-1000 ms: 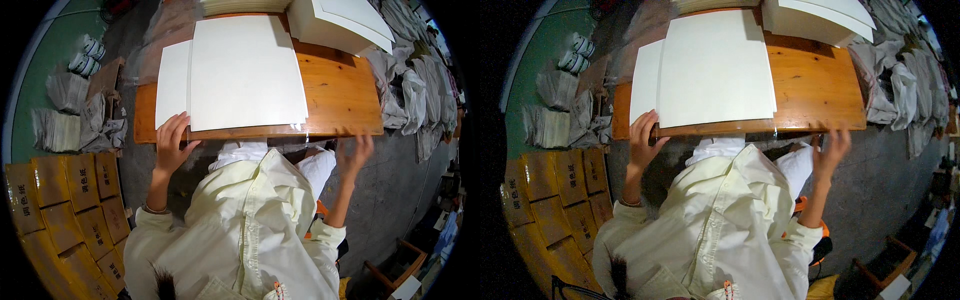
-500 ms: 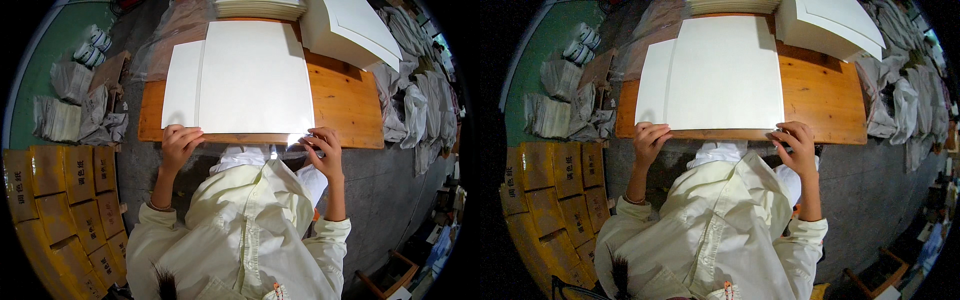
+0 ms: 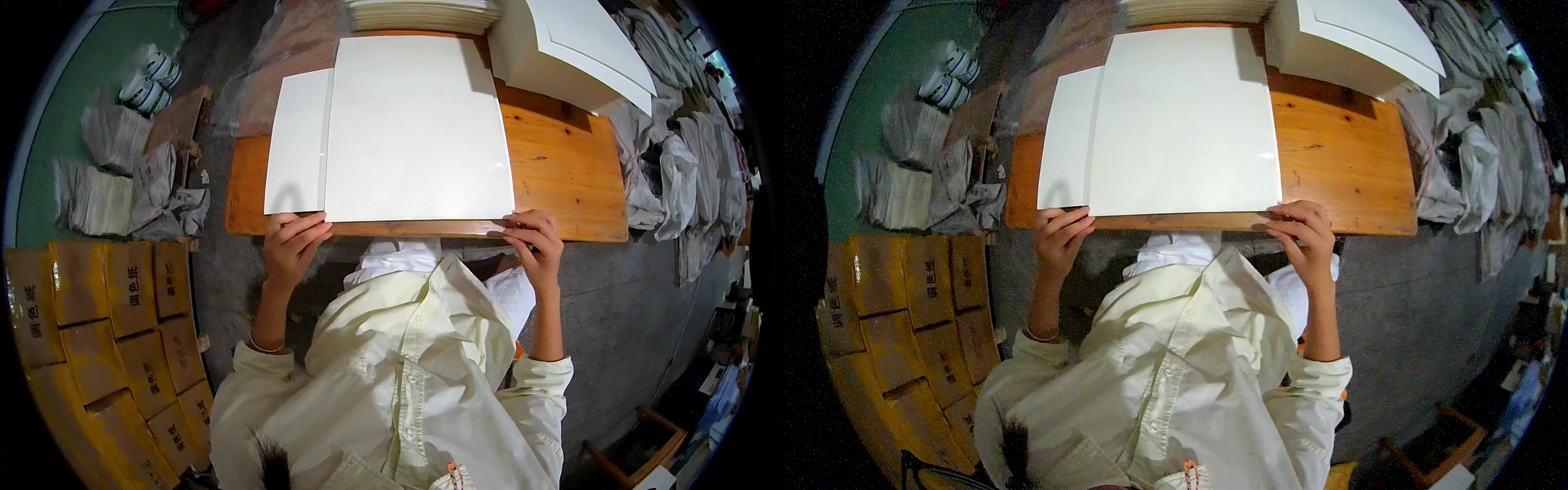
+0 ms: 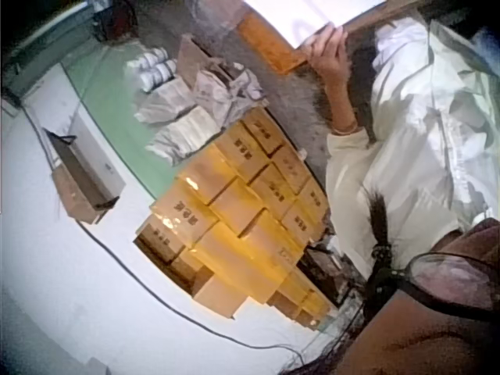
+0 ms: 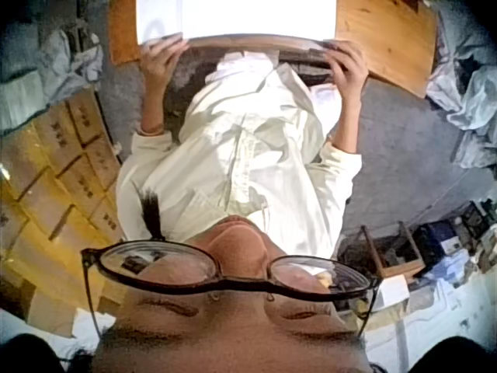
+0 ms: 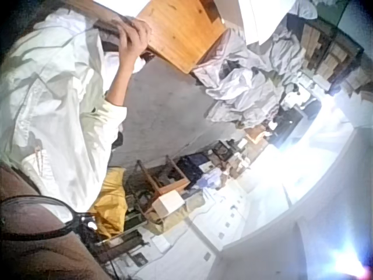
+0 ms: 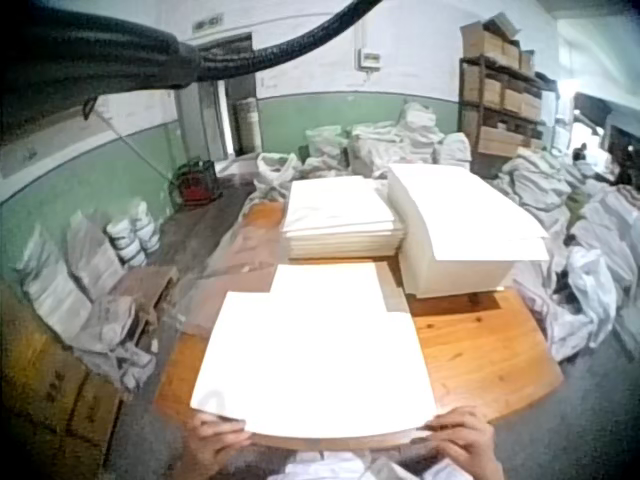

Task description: The person wraps individual white rectangular sheets of paper with clear plastic film on a wooden table. They pick up a sheet, place it on a plastic sheet, fold the plastic over the paper, and smooth it down before stacking the wrapped item. The process is repeated for multiple sheets throughout the video.

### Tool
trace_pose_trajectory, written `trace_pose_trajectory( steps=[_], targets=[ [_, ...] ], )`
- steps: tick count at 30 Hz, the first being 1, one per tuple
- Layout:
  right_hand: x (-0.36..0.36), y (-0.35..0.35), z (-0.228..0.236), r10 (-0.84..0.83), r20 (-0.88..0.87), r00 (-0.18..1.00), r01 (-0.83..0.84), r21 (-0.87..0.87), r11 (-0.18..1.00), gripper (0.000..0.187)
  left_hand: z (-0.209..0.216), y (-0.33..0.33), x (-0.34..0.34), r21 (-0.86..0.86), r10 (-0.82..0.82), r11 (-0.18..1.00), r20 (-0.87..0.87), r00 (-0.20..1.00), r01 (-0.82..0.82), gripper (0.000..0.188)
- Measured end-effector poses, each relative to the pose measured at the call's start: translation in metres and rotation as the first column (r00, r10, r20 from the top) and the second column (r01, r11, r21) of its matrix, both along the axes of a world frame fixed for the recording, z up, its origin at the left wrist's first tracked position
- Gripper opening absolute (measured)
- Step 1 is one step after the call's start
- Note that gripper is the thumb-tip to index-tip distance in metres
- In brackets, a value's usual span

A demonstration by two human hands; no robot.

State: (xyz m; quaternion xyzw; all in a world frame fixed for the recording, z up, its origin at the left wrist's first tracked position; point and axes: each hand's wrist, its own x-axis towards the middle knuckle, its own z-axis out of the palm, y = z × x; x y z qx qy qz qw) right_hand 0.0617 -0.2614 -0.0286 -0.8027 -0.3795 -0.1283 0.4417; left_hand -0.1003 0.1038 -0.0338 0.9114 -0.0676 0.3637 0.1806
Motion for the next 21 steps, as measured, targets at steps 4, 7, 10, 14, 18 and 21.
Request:
trace_pose_trajectory(
  steps=[4,7,10,14,18,21],
  targets=[
    [0.001,0.002,0.002,0.035,-0.203,0.979,-0.011,0.119,0.993,0.01,-0.005,0.002,-0.002,-0.246,-0.066,0.967,0.018,0.998,0.068,0.019],
    [0.004,0.001,0.002,0.014,-0.306,0.952,0.03,0.139,0.99,0.008,0.001,0.001,0.001,-0.41,-0.138,0.904,-0.018,0.99,0.118,0.011],
    [0.008,0.0,0.002,0.002,-0.514,0.858,0.09,0.154,0.984,0.005,0.013,0.001,0.004,-0.496,-0.079,0.868,-0.184,0.98,-0.023,0.007],
    [0.018,0.015,0.011,-0.051,-0.662,0.748,0.195,0.146,0.97,0.009,0.025,0.0,0.022,-0.552,0.035,0.809,-0.302,0.953,-0.205,0.009],
    [0.047,0.03,0.029,0.005,-0.681,0.732,0.173,0.193,0.966,0.014,0.052,0.004,0.046,-0.496,0.122,0.795,-0.432,0.893,-0.349,0.014],
    [0.056,0.03,0.034,-0.046,-0.7,0.712,0.184,0.123,0.975,0.017,0.047,0.008,0.049,-0.643,0.015,0.693,-0.439,0.898,-0.326,0.014]
  ],
)
